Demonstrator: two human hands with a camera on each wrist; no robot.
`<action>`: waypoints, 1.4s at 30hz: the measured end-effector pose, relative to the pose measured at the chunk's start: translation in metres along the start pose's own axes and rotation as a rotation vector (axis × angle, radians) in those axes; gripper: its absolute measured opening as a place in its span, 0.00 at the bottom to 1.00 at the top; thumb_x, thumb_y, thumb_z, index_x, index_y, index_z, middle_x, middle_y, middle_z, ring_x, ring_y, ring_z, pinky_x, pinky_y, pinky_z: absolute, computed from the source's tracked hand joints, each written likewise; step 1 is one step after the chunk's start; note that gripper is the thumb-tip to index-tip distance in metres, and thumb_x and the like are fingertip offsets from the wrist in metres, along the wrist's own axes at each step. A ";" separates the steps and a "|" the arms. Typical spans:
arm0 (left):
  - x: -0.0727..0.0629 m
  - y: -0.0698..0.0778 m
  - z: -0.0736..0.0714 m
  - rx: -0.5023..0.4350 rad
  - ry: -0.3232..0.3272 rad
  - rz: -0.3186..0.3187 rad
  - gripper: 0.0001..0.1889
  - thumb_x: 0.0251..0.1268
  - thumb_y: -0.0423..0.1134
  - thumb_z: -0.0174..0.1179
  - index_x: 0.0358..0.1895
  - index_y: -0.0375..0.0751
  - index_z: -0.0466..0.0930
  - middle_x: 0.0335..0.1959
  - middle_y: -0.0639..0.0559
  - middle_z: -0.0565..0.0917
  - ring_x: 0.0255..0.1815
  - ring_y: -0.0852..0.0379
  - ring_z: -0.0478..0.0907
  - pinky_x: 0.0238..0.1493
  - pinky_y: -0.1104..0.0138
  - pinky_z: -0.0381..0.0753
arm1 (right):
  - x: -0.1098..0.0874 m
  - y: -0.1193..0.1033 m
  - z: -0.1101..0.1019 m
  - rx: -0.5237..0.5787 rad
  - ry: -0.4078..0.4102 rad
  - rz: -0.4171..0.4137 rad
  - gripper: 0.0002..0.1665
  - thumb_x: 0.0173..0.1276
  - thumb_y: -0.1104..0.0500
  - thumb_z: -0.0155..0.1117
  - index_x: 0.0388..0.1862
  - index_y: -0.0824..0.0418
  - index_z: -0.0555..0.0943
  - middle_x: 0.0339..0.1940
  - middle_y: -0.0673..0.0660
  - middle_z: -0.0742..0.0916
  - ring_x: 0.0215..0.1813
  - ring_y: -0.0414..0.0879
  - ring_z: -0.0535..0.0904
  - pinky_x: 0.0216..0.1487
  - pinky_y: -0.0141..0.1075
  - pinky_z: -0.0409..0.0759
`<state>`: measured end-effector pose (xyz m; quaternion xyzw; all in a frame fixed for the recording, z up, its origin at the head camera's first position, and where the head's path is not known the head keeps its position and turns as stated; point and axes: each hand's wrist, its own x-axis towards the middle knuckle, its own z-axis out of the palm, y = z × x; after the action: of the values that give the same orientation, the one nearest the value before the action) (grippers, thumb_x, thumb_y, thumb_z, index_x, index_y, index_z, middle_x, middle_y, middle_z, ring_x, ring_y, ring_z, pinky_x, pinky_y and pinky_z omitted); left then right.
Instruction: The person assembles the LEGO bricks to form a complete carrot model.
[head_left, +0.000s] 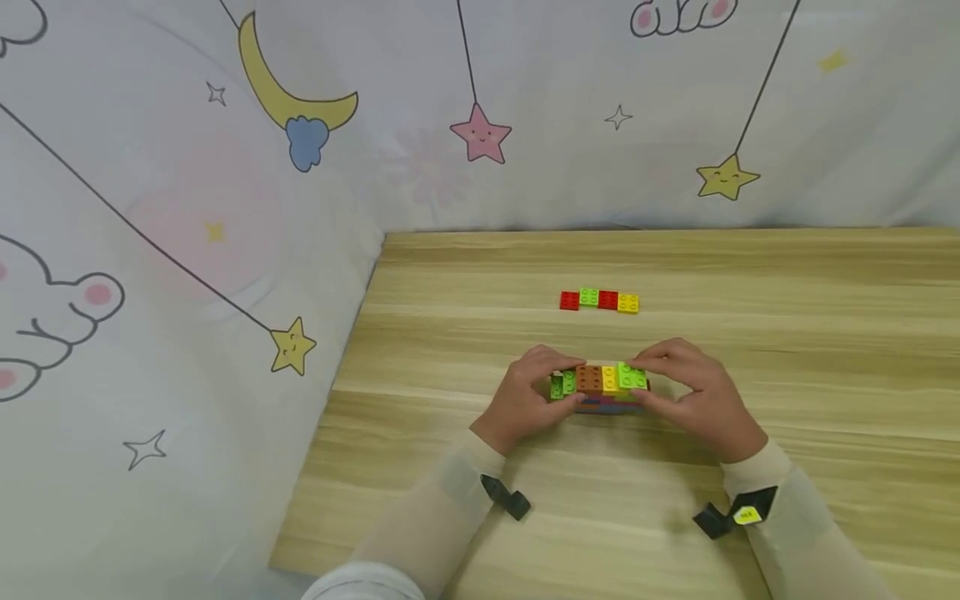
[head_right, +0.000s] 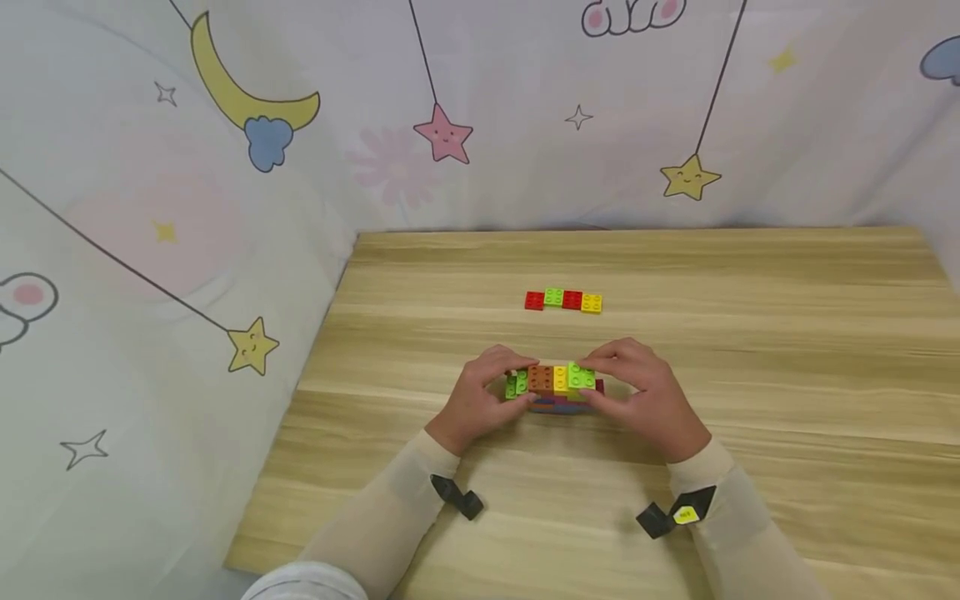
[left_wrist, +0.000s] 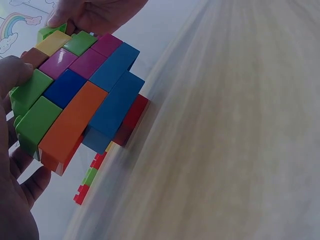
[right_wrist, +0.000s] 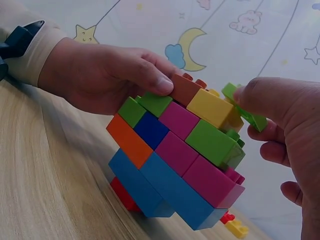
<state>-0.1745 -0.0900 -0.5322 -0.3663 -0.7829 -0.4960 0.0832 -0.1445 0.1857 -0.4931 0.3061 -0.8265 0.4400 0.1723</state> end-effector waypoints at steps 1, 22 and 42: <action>0.000 0.001 0.000 -0.001 0.000 -0.001 0.22 0.59 0.38 0.76 0.58 0.43 0.86 0.50 0.53 0.89 0.53 0.59 0.80 0.56 0.66 0.81 | 0.000 0.000 0.000 -0.008 -0.003 -0.005 0.29 0.45 0.71 0.85 0.50 0.57 0.91 0.46 0.50 0.87 0.52 0.42 0.80 0.56 0.21 0.73; 0.001 0.005 -0.003 0.007 -0.003 -0.034 0.21 0.58 0.38 0.77 0.56 0.43 0.88 0.48 0.54 0.89 0.52 0.59 0.80 0.57 0.67 0.80 | 0.004 0.000 -0.002 -0.024 -0.037 -0.090 0.30 0.43 0.73 0.84 0.49 0.61 0.91 0.45 0.50 0.85 0.48 0.43 0.79 0.53 0.20 0.73; 0.000 0.001 0.000 0.022 -0.005 -0.029 0.22 0.59 0.39 0.77 0.57 0.44 0.87 0.49 0.55 0.89 0.52 0.60 0.79 0.56 0.67 0.80 | -0.002 0.009 0.003 0.001 0.000 0.020 0.30 0.47 0.71 0.84 0.53 0.58 0.89 0.48 0.51 0.87 0.53 0.41 0.80 0.59 0.21 0.72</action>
<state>-0.1739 -0.0895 -0.5310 -0.3554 -0.7938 -0.4874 0.0782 -0.1486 0.1880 -0.5016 0.2978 -0.8292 0.4423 0.1677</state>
